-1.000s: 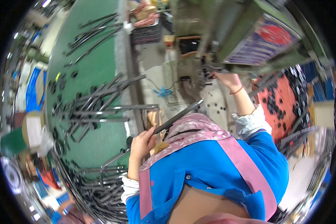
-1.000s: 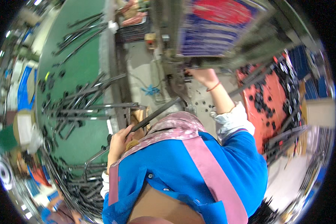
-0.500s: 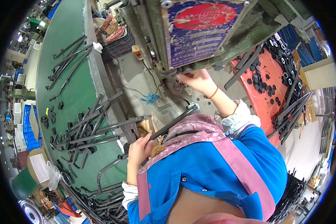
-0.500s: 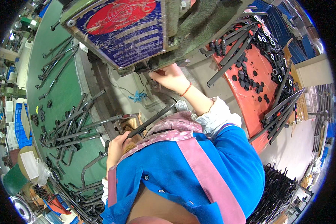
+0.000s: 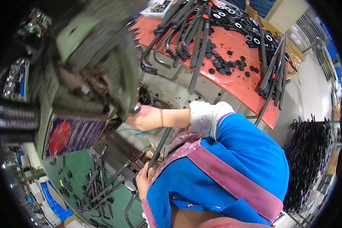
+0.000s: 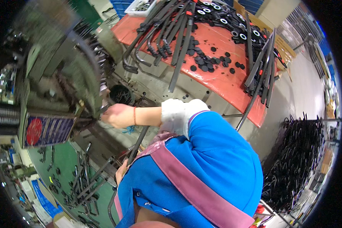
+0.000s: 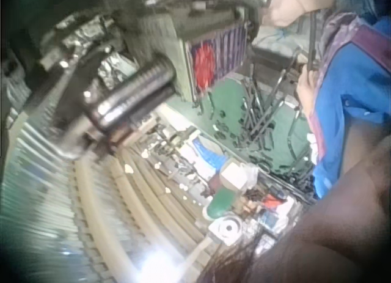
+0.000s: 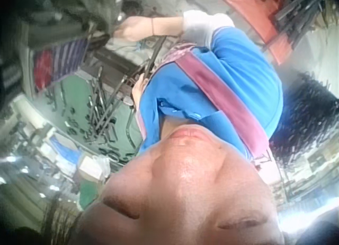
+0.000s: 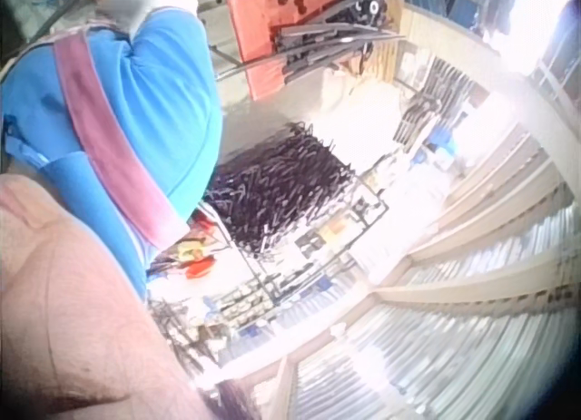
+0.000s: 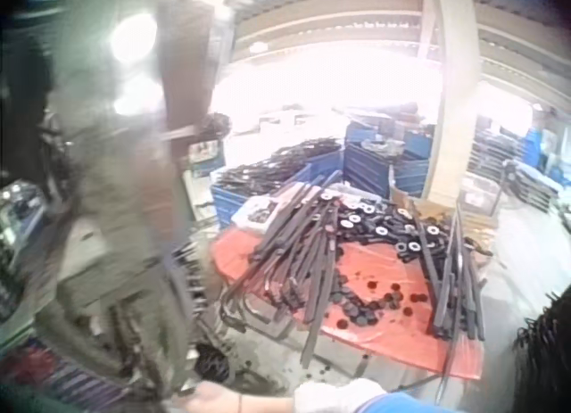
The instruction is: The person assembles metal rods with black plastic components on a workbench. They pick up rods and plastic pieces, fit them together by hand, and place the assembled units on a red tray. The process repeats with multiple identical parts.
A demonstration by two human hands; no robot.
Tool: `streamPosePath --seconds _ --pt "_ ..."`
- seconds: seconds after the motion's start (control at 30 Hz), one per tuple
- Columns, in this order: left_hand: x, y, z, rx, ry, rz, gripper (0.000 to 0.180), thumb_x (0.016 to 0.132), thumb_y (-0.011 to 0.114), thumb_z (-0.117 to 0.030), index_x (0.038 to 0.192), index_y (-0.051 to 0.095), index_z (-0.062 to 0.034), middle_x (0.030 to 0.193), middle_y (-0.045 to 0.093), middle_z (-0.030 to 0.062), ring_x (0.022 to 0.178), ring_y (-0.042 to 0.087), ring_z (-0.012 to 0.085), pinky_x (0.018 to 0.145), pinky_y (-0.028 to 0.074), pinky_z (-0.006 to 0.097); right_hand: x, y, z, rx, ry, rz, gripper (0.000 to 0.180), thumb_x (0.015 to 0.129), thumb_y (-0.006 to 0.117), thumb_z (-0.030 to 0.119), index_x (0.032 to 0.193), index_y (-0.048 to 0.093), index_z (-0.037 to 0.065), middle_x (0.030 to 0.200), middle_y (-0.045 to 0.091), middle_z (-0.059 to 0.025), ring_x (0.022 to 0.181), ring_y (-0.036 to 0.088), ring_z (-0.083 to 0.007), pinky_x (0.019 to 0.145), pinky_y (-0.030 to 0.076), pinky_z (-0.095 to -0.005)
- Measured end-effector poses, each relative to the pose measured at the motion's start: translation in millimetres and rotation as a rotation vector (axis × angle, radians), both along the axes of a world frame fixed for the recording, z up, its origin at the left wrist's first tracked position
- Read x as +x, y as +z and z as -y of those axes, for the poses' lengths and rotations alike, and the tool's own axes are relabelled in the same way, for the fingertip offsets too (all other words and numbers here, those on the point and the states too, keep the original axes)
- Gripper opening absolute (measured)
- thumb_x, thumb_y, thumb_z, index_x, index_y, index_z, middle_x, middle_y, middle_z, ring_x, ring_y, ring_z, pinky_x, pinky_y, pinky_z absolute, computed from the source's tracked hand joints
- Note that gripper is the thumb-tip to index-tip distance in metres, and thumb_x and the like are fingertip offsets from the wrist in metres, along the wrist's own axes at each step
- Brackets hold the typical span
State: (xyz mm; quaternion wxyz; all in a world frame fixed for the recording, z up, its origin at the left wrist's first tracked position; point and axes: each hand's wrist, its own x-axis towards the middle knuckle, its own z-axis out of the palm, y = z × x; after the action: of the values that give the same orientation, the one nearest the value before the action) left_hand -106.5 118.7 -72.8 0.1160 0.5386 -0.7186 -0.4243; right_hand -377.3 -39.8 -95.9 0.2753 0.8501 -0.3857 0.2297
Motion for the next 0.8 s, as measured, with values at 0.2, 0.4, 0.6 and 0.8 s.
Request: streamPosePath --seconds 0.2,0.4,0.6,0.8 --pt "-47.6 19.9 12.6 -0.006 -0.153 0.081 0.033 0.092 0.058 -0.031 0.120 0.062 -0.0141 0.087 0.062 0.0248 0.084 0.063 0.0433 0.074 0.049 0.043 -18.0 44.9 -4.8 0.504 0.397 0.654 0.012 0.076 0.061 0.015 0.075 0.059 0.004 0.074 0.061 -0.0173 0.066 0.061 -0.0378 0.060 0.050 -0.0460" --pt "-68.5 17.7 5.1 0.016 -0.185 0.091 0.035 0.090 0.060 -0.031 0.121 0.062 -0.0133 0.090 0.063 0.0251 0.090 0.064 0.0423 0.077 0.050 0.041 -17.5 54.9 2.5 0.809 0.388 0.911 0.037 0.082 0.062 0.028 0.065 0.064 -0.004 0.072 0.062 -0.0225 0.071 0.062 -0.0408 0.061 0.051 -0.0448" --pt "-90.0 27.4 0.3 0.181 -0.117 0.029 0.034 0.089 0.063 -0.026 0.119 0.062 -0.0094 0.089 0.065 0.0231 0.087 0.066 0.0327 0.077 0.050 0.037 -20.8 6.2 10.2 0.727 0.356 0.494 0.029 0.087 0.058 0.031 0.076 0.064 0.005 0.074 0.064 -0.0165 0.072 0.063 -0.0384 0.063 0.051 -0.0478" --pt "-86.4 -24.6 8.2 0.419 -0.029 -0.161 0.035 0.092 0.064 -0.020 0.123 0.062 -0.0041 0.095 0.069 0.0094 0.089 0.062 0.0126 0.080 0.049 0.027 -121.7 43.0 -37.7 0.943 0.125 0.461 0.038 0.085 0.060 0.043 0.089 0.068 0.006 0.087 0.068 -0.0157 0.085 0.065 -0.0378 0.073 0.052 -0.0489"
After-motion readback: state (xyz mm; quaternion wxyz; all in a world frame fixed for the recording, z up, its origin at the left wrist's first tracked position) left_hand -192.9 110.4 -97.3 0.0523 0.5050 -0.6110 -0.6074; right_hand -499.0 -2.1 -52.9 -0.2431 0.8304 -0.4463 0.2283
